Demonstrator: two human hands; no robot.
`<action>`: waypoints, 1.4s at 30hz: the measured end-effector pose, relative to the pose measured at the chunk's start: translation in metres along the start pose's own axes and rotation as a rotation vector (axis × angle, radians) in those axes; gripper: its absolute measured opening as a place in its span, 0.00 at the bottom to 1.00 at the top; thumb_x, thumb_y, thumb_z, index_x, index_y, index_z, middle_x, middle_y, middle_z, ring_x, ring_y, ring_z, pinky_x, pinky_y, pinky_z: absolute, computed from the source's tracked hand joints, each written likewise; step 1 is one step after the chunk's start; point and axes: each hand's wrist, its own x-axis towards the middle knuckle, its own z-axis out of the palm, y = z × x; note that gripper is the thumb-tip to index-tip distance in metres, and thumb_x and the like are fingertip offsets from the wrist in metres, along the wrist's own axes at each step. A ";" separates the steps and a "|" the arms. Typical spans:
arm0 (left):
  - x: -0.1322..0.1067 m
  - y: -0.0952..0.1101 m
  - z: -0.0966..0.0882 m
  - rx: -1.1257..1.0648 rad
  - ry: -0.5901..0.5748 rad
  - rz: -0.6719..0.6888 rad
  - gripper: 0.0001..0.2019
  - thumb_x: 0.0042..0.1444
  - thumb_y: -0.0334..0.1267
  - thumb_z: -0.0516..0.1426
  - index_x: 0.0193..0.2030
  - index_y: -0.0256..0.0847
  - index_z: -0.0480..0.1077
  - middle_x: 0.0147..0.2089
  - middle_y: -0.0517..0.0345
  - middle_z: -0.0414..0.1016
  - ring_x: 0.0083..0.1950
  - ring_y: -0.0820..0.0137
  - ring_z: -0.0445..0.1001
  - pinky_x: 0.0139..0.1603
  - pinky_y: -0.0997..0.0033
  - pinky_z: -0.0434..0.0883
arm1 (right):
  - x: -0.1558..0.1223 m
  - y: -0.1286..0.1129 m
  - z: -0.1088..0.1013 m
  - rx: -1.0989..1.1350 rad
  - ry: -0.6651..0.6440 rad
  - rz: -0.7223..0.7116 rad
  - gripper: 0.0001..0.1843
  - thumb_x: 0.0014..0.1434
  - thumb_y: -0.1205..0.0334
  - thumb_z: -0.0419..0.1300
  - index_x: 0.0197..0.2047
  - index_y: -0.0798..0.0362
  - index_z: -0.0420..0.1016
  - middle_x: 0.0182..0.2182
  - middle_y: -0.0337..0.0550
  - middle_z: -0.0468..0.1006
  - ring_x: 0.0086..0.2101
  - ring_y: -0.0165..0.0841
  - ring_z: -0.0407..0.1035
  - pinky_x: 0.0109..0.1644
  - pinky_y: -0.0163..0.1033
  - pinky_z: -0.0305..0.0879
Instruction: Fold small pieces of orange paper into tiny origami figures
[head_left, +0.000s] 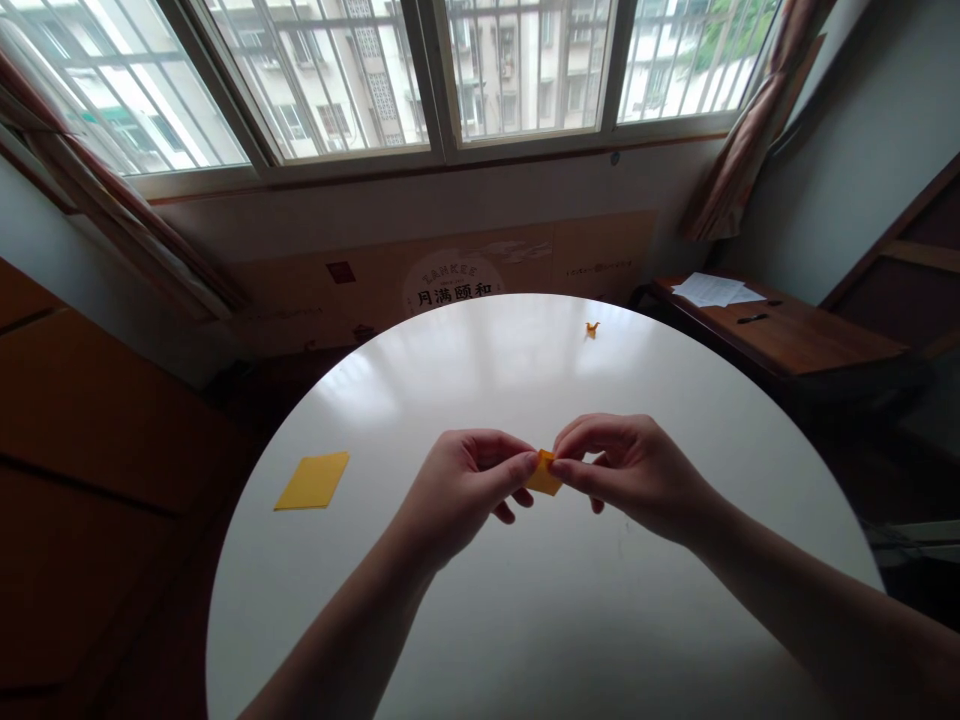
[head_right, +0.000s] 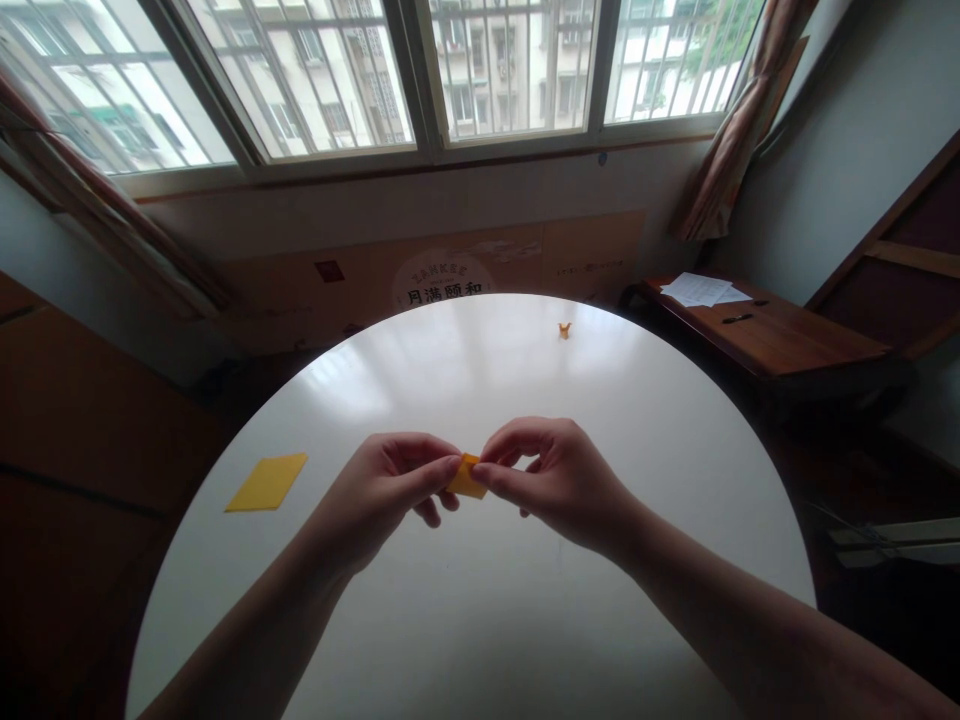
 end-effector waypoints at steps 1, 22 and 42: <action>0.000 0.000 0.000 -0.003 -0.002 0.002 0.08 0.52 0.40 0.65 0.33 0.36 0.80 0.29 0.51 0.80 0.26 0.71 0.76 0.22 0.78 0.71 | 0.000 0.000 0.000 0.008 -0.001 0.002 0.11 0.56 0.54 0.70 0.33 0.54 0.82 0.31 0.43 0.79 0.25 0.29 0.71 0.20 0.30 0.71; 0.000 -0.003 0.003 -0.013 0.000 0.082 0.10 0.55 0.43 0.64 0.34 0.37 0.82 0.31 0.50 0.81 0.30 0.67 0.77 0.22 0.77 0.73 | -0.001 -0.002 0.004 0.020 0.084 -0.012 0.11 0.55 0.55 0.71 0.33 0.55 0.80 0.28 0.42 0.79 0.23 0.29 0.71 0.20 0.31 0.70; -0.006 -0.005 0.015 0.205 0.178 0.200 0.08 0.55 0.40 0.64 0.31 0.37 0.79 0.26 0.53 0.80 0.26 0.67 0.77 0.23 0.74 0.73 | -0.004 -0.002 0.008 -0.034 0.135 -0.058 0.08 0.59 0.58 0.68 0.34 0.54 0.78 0.28 0.42 0.79 0.24 0.29 0.72 0.22 0.33 0.72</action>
